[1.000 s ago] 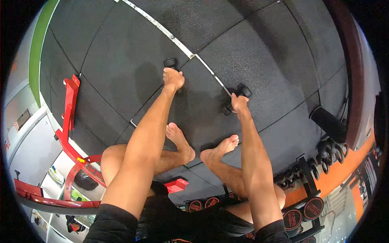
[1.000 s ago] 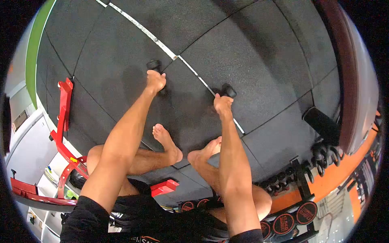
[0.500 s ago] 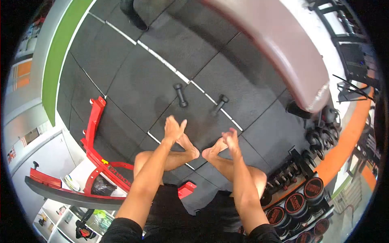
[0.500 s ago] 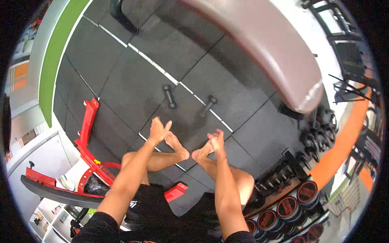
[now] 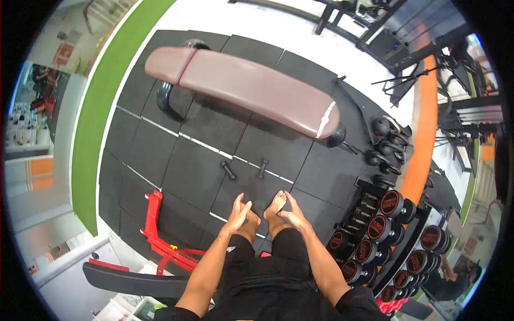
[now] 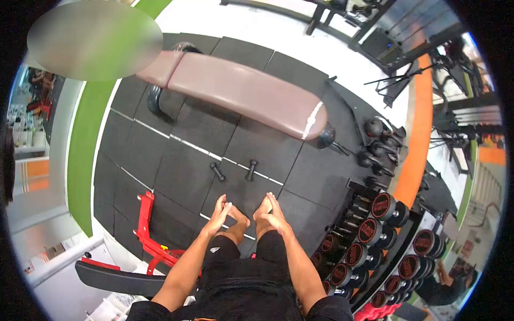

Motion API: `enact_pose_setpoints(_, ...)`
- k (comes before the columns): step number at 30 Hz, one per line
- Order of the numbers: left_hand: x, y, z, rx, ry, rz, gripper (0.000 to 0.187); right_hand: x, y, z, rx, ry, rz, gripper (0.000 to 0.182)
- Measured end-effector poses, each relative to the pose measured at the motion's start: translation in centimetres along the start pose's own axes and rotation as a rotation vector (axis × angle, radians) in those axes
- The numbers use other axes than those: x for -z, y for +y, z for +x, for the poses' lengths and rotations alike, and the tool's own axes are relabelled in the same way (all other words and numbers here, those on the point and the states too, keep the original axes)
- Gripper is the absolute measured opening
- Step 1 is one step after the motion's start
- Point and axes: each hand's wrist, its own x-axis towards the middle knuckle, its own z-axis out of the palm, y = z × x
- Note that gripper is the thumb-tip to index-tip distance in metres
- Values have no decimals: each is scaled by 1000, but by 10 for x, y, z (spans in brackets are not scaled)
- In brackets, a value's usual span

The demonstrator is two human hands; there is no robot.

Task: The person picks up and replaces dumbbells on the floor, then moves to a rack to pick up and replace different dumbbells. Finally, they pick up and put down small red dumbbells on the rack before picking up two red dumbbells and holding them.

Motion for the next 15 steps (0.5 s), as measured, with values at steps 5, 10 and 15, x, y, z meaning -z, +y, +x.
enact_pose_setpoints(5, 0, 51, -46, -70, -140, -114, 70, 7, -47, -69, 183, -69, 34, 98)
enact_pose_setpoints(10, 11, 99, -86, -105, -350, -65, 78, -2, -76, -118, 277, -40, -9, 98)
enact_pose_setpoints(15, 20, 121, -109, -172, -590, -64, 81, -17, -103, -184, 269, -35, 494, 94)
